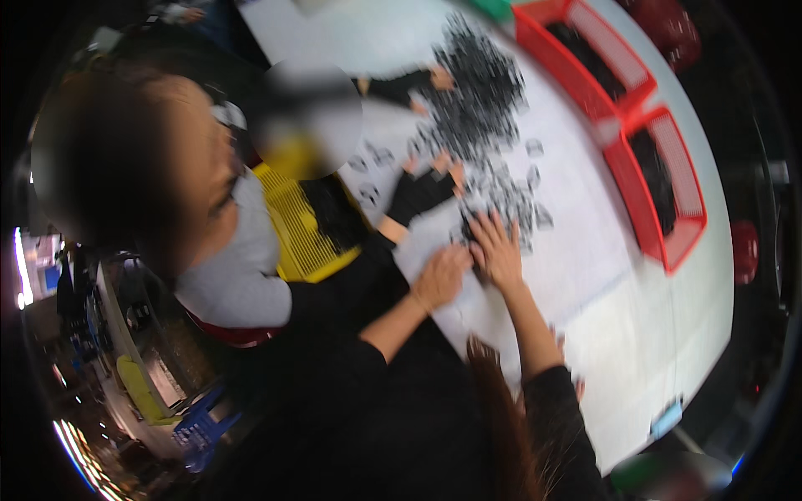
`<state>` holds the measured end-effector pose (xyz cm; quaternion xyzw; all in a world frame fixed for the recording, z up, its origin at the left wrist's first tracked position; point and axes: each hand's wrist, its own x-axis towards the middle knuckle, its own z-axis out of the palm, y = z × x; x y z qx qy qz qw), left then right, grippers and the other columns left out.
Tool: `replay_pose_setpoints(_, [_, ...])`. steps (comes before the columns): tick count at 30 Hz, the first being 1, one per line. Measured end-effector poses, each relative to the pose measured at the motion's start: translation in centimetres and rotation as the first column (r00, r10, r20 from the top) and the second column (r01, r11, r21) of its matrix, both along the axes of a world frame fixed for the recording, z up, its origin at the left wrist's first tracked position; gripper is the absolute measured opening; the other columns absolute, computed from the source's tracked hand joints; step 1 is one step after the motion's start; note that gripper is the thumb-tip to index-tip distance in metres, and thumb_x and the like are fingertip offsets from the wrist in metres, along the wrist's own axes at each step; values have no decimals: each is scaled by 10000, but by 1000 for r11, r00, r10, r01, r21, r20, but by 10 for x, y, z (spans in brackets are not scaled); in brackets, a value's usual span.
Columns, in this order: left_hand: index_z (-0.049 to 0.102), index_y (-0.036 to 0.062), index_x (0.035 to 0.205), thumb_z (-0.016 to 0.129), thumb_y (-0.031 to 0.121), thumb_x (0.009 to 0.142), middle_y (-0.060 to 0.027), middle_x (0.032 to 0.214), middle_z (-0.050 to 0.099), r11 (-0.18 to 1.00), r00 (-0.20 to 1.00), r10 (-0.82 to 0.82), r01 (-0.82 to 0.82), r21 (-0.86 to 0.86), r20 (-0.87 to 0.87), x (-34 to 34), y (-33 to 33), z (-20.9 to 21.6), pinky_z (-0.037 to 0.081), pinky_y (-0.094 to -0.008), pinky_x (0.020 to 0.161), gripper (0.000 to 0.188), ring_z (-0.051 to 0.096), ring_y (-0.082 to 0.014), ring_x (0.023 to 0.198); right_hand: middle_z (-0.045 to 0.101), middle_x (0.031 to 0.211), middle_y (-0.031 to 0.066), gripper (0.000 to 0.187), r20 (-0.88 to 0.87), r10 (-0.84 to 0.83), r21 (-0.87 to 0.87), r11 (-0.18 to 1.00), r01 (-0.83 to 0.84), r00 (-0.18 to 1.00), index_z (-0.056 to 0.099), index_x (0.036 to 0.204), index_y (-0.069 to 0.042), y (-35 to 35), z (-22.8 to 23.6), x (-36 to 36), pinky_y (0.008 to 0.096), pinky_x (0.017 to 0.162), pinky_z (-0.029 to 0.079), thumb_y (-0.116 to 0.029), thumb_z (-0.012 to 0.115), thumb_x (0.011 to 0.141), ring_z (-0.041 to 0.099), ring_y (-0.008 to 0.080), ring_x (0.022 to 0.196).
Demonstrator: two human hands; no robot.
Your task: The person sorts small black components from a tray into a yellow basket, then moves to a table to arrange and bag the components with another person. They later retrieve bubble wrap and cardboard from a box and place them on the table.
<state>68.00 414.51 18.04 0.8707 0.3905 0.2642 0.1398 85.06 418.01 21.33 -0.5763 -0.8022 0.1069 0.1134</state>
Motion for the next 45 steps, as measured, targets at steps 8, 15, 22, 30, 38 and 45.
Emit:
replay_pose_setpoints(8, [456, 81, 1187, 540, 143, 755, -101, 1283, 418, 999, 996, 38, -39, -9, -79, -13, -10, 24, 256, -395, 1029, 445, 342, -257, 1242, 364, 1375, 62, 466, -1, -119, 39, 992, 119, 993, 410, 1299, -110, 8, 11, 0, 531, 1058, 104, -284, 459, 870, 267, 258, 1305])
replay_pose_setpoints(15, [366, 36, 1250, 509, 68, 763, -160, 1290, 372, 983, 954, 133, -92, -158, 269, -20, -12, 46, 262, -420, 1027, 508, 320, -345, 1230, 334, 1392, 75, 508, 79, -146, 8, 989, 145, 986, 399, 1310, -126, -105, 20, -13, 531, 1058, 111, -262, 515, 835, 244, 260, 1317])
replay_pose_setpoints(22, [343, -10, 1250, 527, 39, 739, -224, 1254, 389, 989, 938, 99, -55, -138, 331, -51, -56, 62, 272, -438, 1020, 546, 357, -390, 1188, 356, 1364, 112, 462, -23, -279, 3, 960, 279, 960, 447, 1264, -140, -225, -4, -63, 529, 1029, 204, -238, 542, 822, 293, 283, 1288])
replay_pose_setpoints(30, [299, 9, 1291, 494, -19, 763, -200, 1279, 364, 927, 945, 213, -115, -357, 250, -106, -121, 83, 360, -390, 947, 564, 396, -345, 1161, 319, 1391, 59, 436, -5, -344, 54, 938, 343, 939, 436, 1267, -158, -202, 14, -47, 502, 1052, 172, -277, 511, 855, 238, 229, 1316])
replay_pose_setpoints(38, [309, 26, 1293, 480, -47, 767, -190, 1280, 371, 868, 945, 275, -166, -468, 175, -110, -130, 105, 426, -368, 874, 558, 479, -310, 1077, 313, 1399, 22, 452, 10, -193, 107, 976, 191, 981, 411, 1287, -181, -114, -5, -47, 520, 1061, 135, -326, 482, 864, 238, 194, 1317])
replay_pose_setpoints(45, [334, 50, 1297, 477, -46, 782, -163, 1257, 409, 806, 928, 361, -259, -532, 94, -109, -143, 104, 452, -323, 802, 543, 513, -262, 1057, 429, 1296, 20, 421, 1, -324, 106, 941, 322, 946, 431, 1262, -150, -80, 0, -12, 525, 1030, 189, -307, 482, 874, 339, 199, 1252])
